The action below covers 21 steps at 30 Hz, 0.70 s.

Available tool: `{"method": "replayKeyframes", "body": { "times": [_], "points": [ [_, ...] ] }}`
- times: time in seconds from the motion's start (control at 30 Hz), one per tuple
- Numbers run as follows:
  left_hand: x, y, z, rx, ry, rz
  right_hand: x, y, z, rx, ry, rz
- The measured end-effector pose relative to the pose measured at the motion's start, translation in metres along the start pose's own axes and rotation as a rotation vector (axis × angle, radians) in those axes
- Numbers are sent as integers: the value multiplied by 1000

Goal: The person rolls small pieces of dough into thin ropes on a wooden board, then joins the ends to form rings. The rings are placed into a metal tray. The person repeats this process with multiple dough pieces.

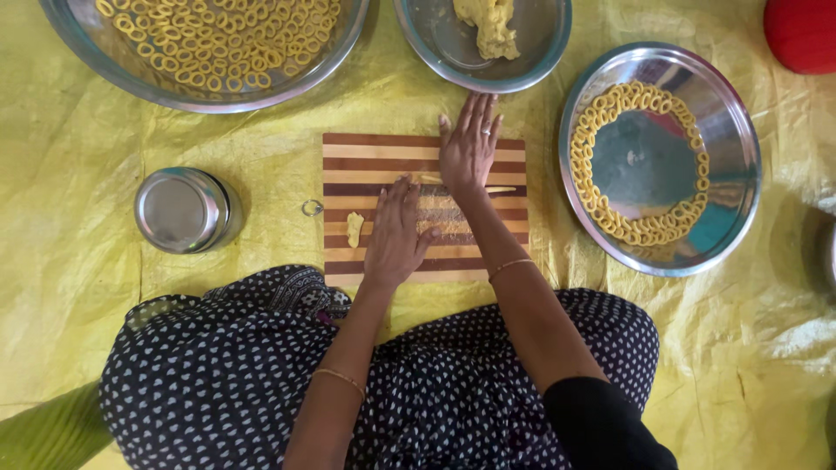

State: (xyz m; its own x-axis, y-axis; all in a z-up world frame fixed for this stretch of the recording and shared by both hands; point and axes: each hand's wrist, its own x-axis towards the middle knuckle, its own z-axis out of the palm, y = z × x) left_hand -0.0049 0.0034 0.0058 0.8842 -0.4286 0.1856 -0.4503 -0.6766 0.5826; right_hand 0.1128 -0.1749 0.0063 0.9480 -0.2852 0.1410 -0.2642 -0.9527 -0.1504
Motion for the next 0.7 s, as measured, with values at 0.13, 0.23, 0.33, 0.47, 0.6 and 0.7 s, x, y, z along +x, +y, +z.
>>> {"method": "replayKeyframes", "body": {
  "times": [0.13, 0.23, 0.33, 0.47, 0.6, 0.7],
  "points": [
    [6, -2, 1, 52, -15, 1, -46, -8, -6, 36, -43, -57],
    [2, -3, 4, -40, 22, -33, -85, -11, -10, 15, -73, -75],
    [-3, -5, 5, -183, 107, -45, -118, -9, -13, 29, -59, -160],
    [-4, -6, 4, -197, 138, -73, -159, -12, -16, -40, -44, -252],
    [-4, -5, 5, -250, 136, -109, -204, -11, -26, -78, -147, -284],
    [-7, -7, 5, -307, 124, -170, -218, -12, -30, -78, -213, -263]
  ]
}}
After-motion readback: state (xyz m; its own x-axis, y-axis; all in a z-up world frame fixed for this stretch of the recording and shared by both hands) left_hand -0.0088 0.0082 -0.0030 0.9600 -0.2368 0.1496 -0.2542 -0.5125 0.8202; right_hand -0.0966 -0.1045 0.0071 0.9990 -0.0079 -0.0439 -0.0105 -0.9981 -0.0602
